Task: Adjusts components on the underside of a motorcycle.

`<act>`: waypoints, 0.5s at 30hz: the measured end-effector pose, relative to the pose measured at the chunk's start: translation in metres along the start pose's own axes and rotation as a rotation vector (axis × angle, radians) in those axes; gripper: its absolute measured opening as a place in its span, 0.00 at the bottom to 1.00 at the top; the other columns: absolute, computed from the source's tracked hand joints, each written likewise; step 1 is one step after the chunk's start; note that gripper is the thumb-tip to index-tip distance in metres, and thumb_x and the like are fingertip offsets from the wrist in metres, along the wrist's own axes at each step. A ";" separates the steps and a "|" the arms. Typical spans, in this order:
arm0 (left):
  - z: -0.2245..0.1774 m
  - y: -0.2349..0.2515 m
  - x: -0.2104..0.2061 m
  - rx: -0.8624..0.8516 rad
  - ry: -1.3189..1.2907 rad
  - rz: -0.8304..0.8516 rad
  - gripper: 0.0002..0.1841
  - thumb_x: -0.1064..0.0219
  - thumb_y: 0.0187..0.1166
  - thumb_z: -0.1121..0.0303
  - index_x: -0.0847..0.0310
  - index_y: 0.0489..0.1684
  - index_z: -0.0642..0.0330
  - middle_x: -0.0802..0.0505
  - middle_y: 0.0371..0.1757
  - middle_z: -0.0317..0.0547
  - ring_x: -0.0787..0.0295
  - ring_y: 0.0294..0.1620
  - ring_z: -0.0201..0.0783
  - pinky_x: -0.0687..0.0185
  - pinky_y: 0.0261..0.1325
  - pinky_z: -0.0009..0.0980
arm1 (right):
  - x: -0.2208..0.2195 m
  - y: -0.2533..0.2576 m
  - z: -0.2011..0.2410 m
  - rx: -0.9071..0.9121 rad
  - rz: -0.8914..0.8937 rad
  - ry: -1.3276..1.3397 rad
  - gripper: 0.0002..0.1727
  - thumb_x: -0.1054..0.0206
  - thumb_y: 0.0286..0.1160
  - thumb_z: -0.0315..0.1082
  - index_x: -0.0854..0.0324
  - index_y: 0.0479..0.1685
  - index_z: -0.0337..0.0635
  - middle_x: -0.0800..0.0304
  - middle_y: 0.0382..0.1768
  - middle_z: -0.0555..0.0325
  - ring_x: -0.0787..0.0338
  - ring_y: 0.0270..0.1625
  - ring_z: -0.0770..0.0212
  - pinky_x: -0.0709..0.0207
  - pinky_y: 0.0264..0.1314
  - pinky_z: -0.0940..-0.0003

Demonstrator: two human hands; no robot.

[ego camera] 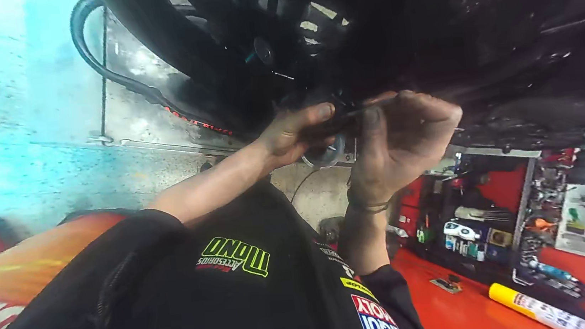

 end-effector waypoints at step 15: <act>-0.001 0.010 0.006 -0.001 0.025 0.016 0.13 0.27 0.72 0.65 0.17 0.50 0.61 0.07 0.47 0.50 0.08 0.46 0.40 0.09 0.51 0.39 | 0.000 0.000 -0.005 -0.067 0.099 -0.129 0.08 0.31 0.77 0.22 0.15 0.50 0.29 0.08 0.54 0.45 0.06 0.56 0.55 0.08 0.55 0.60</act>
Point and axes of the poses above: each hand's wrist, its own y-axis towards the middle knuckle, its own x-axis out of the back of the hand, z = x × y, the point moved 1 cm from there along y, towards the middle knuckle
